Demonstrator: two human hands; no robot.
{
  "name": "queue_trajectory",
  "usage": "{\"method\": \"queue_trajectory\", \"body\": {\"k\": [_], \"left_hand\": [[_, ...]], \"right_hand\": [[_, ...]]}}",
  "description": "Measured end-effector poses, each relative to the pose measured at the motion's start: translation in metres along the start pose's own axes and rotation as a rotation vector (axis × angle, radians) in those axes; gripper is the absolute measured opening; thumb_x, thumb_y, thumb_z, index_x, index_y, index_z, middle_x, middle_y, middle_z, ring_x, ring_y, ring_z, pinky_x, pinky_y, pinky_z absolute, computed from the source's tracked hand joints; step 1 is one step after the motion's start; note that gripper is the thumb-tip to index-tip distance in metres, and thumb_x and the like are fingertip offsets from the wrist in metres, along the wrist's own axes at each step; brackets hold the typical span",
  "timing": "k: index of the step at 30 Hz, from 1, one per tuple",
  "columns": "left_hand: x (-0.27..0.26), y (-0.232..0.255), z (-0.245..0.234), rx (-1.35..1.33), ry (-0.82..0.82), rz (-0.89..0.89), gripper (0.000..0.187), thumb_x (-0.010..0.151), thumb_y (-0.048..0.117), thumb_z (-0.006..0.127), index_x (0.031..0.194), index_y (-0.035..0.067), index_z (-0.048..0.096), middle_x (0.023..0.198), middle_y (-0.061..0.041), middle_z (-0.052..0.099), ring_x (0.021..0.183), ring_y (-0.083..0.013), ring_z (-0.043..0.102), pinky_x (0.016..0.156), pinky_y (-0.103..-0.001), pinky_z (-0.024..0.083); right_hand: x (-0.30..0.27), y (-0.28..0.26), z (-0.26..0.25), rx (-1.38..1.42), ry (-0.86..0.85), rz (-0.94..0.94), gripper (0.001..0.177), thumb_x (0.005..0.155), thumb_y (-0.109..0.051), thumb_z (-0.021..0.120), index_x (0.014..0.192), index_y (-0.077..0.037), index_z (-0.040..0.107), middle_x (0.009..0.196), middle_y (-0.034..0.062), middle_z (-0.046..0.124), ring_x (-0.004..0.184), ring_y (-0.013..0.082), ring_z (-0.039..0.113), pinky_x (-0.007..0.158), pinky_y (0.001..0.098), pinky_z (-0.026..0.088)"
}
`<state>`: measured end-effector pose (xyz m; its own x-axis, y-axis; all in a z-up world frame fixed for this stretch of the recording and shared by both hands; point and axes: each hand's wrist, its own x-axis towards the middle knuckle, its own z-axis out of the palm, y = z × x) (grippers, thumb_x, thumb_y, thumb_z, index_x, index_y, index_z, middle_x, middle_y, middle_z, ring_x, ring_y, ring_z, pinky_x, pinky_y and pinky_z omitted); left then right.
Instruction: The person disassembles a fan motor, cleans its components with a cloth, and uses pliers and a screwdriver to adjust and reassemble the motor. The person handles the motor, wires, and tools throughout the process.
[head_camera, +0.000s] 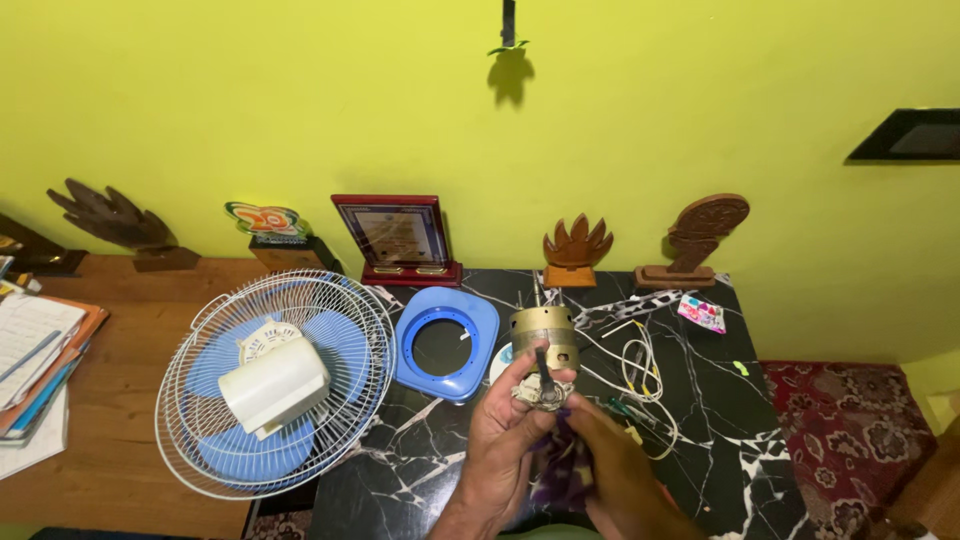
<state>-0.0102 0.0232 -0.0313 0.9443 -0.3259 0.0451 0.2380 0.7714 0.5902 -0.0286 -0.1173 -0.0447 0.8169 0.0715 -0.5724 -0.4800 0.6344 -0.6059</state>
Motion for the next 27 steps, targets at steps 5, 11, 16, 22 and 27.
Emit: {"method": "queue_trajectory", "body": {"k": [5, 11, 16, 22, 27], "left_hand": [[-0.005, 0.004, 0.000, 0.053, 0.041, 0.004, 0.084, 0.089, 0.008, 0.074, 0.160, 0.002, 0.029, 0.129, -0.016, 0.070, 0.112, -0.0200, 0.068, 0.106, -0.033, 0.051], [-0.019, 0.002, -0.016, 0.203, 0.128, 0.025, 0.083, 0.089, 0.000, 0.079, 0.159, 0.002, 0.036, 0.123, -0.016, 0.068, 0.101, -0.0202, 0.064, 0.083, -0.034, 0.050], [-0.037, -0.001, -0.038, 0.325, 0.059, 0.082, 0.061, 0.085, 0.000, 0.080, 0.141, -0.006, 0.056, 0.123, -0.013, 0.069, 0.110, -0.0174, 0.066, 0.098, -0.031, 0.053], [-0.053, -0.003, -0.059, 0.392, 0.019, 0.063, 0.052, 0.083, -0.004, 0.078, 0.132, -0.007, 0.061, 0.130, -0.012, 0.066, 0.112, -0.0163, 0.065, 0.100, -0.031, 0.052], [-0.064, -0.003, -0.061, 0.355, 0.035, -0.026, 0.054, 0.085, -0.009, 0.075, 0.136, -0.006, 0.060, 0.120, -0.013, 0.068, 0.102, -0.0159, 0.067, 0.087, -0.029, 0.056]], "right_hand": [[-0.012, 0.002, 0.009, -0.008, -0.211, -0.076, 0.036, 0.098, -0.022, 0.054, 0.128, -0.004, 0.061, 0.104, 0.0056, 0.073, 0.089, 0.0127, 0.068, 0.078, 0.0314, 0.054], [-0.011, 0.011, 0.009, -0.079, -0.226, -0.089, 0.038, 0.098, -0.024, 0.059, 0.128, -0.001, 0.062, 0.101, 0.0050, 0.072, 0.082, 0.0106, 0.067, 0.071, 0.0276, 0.054], [-0.006, 0.024, -0.007, -0.013, -0.282, 0.120, 0.034, 0.096, -0.028, 0.064, 0.115, 0.001, 0.062, 0.084, 0.0088, 0.067, 0.064, 0.0155, 0.065, 0.057, 0.0304, 0.054], [-0.014, 0.029, -0.008, 0.133, -0.475, 0.324, 0.032, 0.100, -0.029, 0.057, 0.118, -0.001, 0.056, 0.083, 0.0082, 0.065, 0.064, 0.0153, 0.065, 0.058, 0.0307, 0.056], [-0.022, 0.024, 0.000, 0.005, -0.391, 0.253, 0.039, 0.100, -0.014, 0.053, 0.137, -0.007, 0.056, 0.091, 0.0046, 0.067, 0.071, 0.0115, 0.066, 0.064, 0.0264, 0.055]]}}
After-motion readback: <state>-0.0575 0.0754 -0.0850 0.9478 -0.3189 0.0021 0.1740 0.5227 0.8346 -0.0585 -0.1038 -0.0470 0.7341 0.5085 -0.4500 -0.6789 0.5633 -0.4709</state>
